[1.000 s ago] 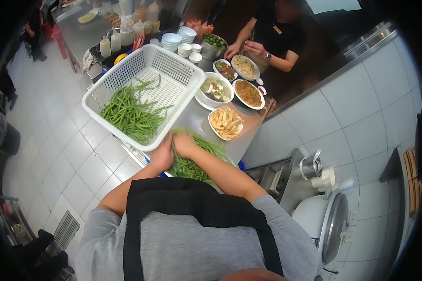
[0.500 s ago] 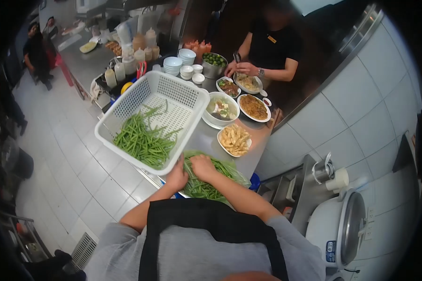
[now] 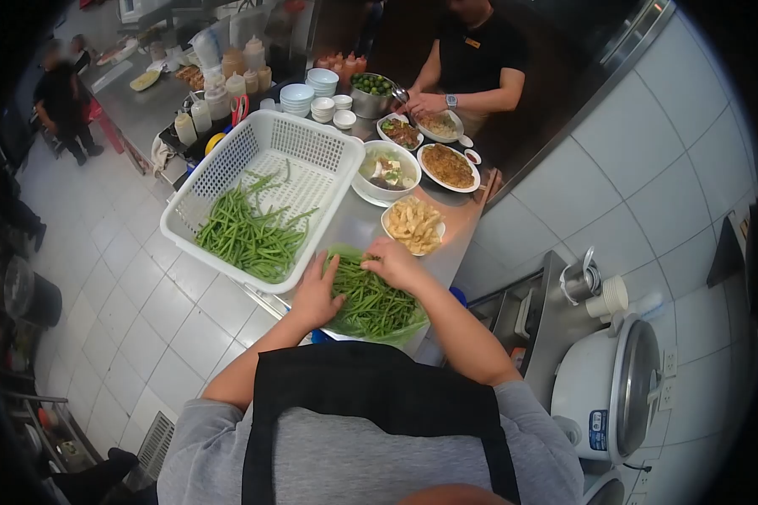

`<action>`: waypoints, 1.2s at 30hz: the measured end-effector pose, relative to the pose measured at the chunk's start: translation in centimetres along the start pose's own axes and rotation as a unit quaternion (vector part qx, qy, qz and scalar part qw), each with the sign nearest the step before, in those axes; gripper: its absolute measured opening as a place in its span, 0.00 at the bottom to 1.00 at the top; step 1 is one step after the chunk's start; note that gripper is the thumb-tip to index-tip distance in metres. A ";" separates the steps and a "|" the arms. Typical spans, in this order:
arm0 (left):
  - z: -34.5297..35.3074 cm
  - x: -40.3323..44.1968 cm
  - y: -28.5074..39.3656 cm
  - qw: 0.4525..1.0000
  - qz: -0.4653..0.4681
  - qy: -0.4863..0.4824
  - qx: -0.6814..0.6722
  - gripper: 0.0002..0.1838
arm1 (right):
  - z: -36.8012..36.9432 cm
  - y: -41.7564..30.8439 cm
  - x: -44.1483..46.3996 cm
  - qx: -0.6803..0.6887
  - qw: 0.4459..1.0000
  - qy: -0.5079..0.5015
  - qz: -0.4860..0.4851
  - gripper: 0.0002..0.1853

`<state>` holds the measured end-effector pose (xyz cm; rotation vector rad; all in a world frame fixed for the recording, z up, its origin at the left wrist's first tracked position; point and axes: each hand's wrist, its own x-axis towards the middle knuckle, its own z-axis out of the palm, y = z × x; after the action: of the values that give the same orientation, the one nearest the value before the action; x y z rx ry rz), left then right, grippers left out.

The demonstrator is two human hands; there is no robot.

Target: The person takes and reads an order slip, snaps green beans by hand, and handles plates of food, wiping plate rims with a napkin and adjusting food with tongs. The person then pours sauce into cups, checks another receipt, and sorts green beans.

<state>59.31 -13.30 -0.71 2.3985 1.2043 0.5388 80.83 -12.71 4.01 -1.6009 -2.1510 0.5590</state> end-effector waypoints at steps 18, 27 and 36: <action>1.3 4.4 2.1 0.945 -0.015 -0.126 -0.301 0.22 | 1.4 -0.6 -1.0 0.409 0.895 0.102 0.148 0.06; 1.6 2.3 1.6 0.661 -0.126 -0.290 -0.681 0.13 | 1.3 0.5 -2.9 0.463 0.874 0.082 0.122 0.11; 2.9 -1.3 0.3 0.756 -0.167 -0.227 -0.591 0.14 | 3.4 0.1 -6.6 0.343 0.917 0.162 0.124 0.18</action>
<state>60.29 -15.02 -3.24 1.0817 0.6674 0.3705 80.86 -19.33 0.53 -1.4244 -1.3014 0.9254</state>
